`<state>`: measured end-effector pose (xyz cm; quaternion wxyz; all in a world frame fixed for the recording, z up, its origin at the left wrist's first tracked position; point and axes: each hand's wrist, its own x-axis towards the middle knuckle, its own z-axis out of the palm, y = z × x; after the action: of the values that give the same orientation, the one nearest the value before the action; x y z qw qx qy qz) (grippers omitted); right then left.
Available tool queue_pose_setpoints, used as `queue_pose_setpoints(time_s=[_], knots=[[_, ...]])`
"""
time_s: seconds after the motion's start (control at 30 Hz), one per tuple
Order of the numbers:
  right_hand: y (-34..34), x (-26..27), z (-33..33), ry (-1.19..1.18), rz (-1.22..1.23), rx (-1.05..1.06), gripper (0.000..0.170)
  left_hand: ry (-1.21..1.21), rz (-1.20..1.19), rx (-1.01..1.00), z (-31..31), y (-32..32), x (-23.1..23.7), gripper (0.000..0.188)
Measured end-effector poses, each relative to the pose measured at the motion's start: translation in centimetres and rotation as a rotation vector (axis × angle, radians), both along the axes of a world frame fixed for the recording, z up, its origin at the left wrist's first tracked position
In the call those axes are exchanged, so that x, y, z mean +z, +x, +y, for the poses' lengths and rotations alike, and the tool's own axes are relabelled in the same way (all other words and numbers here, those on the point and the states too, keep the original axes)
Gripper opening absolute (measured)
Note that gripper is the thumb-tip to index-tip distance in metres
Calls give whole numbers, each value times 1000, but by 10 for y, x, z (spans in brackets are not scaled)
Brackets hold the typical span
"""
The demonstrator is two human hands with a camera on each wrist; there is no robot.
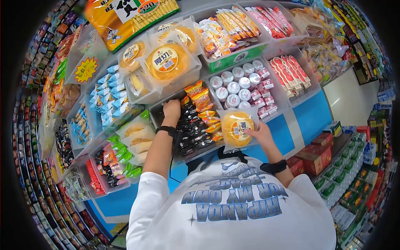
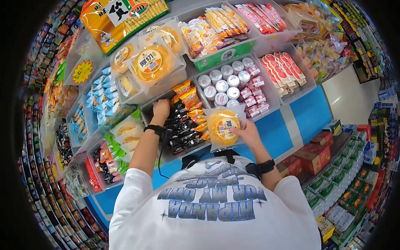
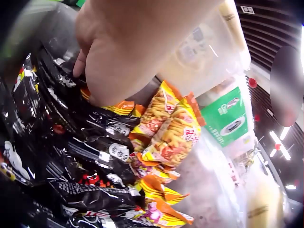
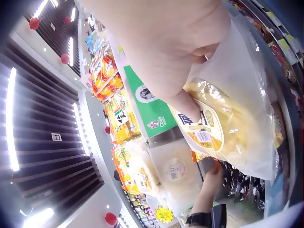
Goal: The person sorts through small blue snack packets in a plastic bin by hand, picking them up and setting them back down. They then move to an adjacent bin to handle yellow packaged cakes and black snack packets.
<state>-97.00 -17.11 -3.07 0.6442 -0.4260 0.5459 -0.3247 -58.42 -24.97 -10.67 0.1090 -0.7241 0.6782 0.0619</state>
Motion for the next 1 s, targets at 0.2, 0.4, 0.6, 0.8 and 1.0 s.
queue_pose_setpoints(time_s=[0.2,0.4,0.6,0.8,1.0], knots=[[-12,-6,-14,21,-44,24,45,-402,110,99,21,2,32,15],[-14,-15,-32,-12,14,68,43,-505,264,316,82,-11,107,12],[-18,-7,-43,2,-12,131,41,-386,800,169,96,-49,134,7],[-5,5,-41,-33,-2,161,38,-334,924,207,28,-84,66,8],[-7,7,-33,-49,68,161,42,-537,1010,362,38,-104,71,26]])
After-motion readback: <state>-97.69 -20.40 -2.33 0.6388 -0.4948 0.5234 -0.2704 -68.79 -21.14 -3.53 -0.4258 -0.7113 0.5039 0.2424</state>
